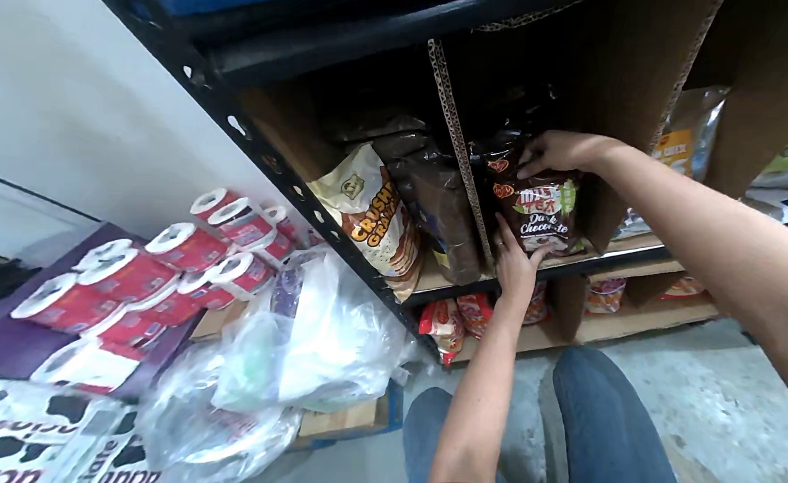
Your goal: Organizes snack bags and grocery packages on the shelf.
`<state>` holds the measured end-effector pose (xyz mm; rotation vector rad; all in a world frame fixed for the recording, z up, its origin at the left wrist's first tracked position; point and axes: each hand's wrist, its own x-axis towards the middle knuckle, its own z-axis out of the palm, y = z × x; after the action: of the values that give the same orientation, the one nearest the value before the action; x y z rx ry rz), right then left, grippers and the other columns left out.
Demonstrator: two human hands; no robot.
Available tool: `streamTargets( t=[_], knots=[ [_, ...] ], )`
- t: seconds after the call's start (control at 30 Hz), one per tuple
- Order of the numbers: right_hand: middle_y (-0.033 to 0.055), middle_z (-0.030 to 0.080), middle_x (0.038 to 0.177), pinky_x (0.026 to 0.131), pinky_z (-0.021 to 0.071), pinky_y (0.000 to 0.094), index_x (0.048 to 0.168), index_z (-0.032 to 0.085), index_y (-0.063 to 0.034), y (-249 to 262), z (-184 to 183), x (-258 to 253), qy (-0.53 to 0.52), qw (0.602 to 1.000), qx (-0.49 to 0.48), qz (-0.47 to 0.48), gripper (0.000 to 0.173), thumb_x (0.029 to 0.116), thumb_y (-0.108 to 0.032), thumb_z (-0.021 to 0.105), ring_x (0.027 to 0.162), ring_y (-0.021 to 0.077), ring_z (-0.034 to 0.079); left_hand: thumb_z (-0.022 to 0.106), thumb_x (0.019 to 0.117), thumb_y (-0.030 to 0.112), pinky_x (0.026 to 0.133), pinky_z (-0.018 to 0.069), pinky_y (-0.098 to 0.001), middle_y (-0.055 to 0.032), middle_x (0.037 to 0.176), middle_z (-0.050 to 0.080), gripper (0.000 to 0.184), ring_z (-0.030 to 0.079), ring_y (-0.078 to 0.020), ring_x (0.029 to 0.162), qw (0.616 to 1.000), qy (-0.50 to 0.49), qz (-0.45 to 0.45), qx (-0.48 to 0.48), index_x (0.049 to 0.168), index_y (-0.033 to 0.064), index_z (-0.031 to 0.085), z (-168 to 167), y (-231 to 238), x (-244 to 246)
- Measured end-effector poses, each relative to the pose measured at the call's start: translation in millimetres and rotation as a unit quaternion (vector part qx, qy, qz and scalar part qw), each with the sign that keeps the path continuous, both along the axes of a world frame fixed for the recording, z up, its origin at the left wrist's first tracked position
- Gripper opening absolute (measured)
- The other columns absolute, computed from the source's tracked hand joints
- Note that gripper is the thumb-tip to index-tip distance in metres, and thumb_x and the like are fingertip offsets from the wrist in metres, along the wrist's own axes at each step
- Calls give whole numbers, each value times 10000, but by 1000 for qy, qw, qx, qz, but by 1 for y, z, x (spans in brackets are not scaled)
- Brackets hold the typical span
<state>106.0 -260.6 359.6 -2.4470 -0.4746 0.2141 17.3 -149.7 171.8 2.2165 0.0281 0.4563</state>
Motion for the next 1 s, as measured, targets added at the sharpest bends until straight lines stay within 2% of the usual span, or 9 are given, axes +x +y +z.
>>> streamTargets(
  t=[0.1, 0.23, 0.37, 0.47, 0.63, 0.7, 0.8, 0.9, 1.0],
  knots=[
    [210, 653, 1085, 912, 484, 516, 1143, 671, 29, 4, 3, -7, -21, 998, 44, -35, 291, 901, -92, 776, 988, 301, 612, 821, 849, 427, 970, 542, -514, -345, 1516, 411, 1156, 630, -434, 1204, 1000, -3, 6, 7, 1625, -13, 86, 0, -1, 0],
    [215, 660, 1153, 973, 479, 593, 1023, 701, 36, 3, -9, -6, -189, 982, 15, -12, 182, 887, -58, 778, 1105, 377, 628, 782, 894, 406, 988, 531, -514, -315, 1512, 447, 1076, 614, -414, 1247, 999, 22, 19, 30, 1625, -9, 110, 3, -6, 1],
    [211, 644, 1242, 1057, 394, 629, 1144, 685, 11, 1, -17, -11, -265, 964, -34, -9, 246, 976, -168, 698, 1208, 397, 595, 770, 900, 426, 993, 526, -516, -314, 1496, 468, 1067, 619, -415, 1239, 998, 32, 29, 47, 1618, -26, 124, 3, -8, 0],
    [246, 625, 1292, 1074, 362, 668, 1279, 629, 2, -7, -14, -18, -243, 966, -88, -34, 407, 967, -243, 718, 1269, 451, 546, 775, 891, 438, 1034, 499, -525, -321, 1472, 491, 1069, 598, -426, 1267, 998, 21, 32, 57, 1608, -49, 149, 2, -9, 0],
    [247, 669, 1227, 1038, 400, 661, 1181, 686, 6, -14, -6, -24, -223, 963, -140, -51, 257, 987, -161, 681, 1192, 453, 608, 827, 825, 462, 1044, 482, -545, -337, 1447, 504, 1144, 570, -439, 1295, 998, -2, 24, 53, 1596, -69, 171, 0, -8, -1],
    [247, 657, 1242, 1036, 413, 653, 1175, 679, 14, -15, -8, -21, -244, 962, -111, -59, 284, 1001, -211, 669, 1208, 446, 600, 843, 803, 469, 1044, 484, -540, -333, 1462, 489, 1166, 549, -440, 1317, 998, -10, 29, 50, 1602, -54, 174, -2, -8, 0],
    [270, 596, 1292, 1034, 423, 636, 1213, 636, 35, -12, -8, -17, -334, 938, -65, -67, 390, 1021, -304, 633, 1258, 472, 541, 873, 754, 479, 1015, 503, -539, -344, 1475, 467, 1154, 536, -467, 1316, 995, -63, 51, 53, 1576, -64, 273, -9, -10, 2],
    [279, 569, 1361, 1130, 324, 642, 1318, 588, 30, -1, -16, -9, -389, 912, -118, -51, 563, 1036, -456, 552, 1326, 474, 499, 866, 738, 520, 1030, 494, -524, -319, 1558, 387, 1156, 501, -451, 1364, 994, -65, 60, 68, 1572, -52, 305, -11, -11, 3],
    [293, 603, 1324, 1200, 201, 664, 1336, 570, 63, 3, -35, 11, -406, 898, -164, -40, 659, 1048, -523, 477, 1319, 477, 522, 845, 756, 554, 1059, 476, -513, -300, 1588, 355, 1200, 481, -425, 1394, 996, -18, 52, 71, 1598, -42, 230, -7, -11, 4]
  ],
)
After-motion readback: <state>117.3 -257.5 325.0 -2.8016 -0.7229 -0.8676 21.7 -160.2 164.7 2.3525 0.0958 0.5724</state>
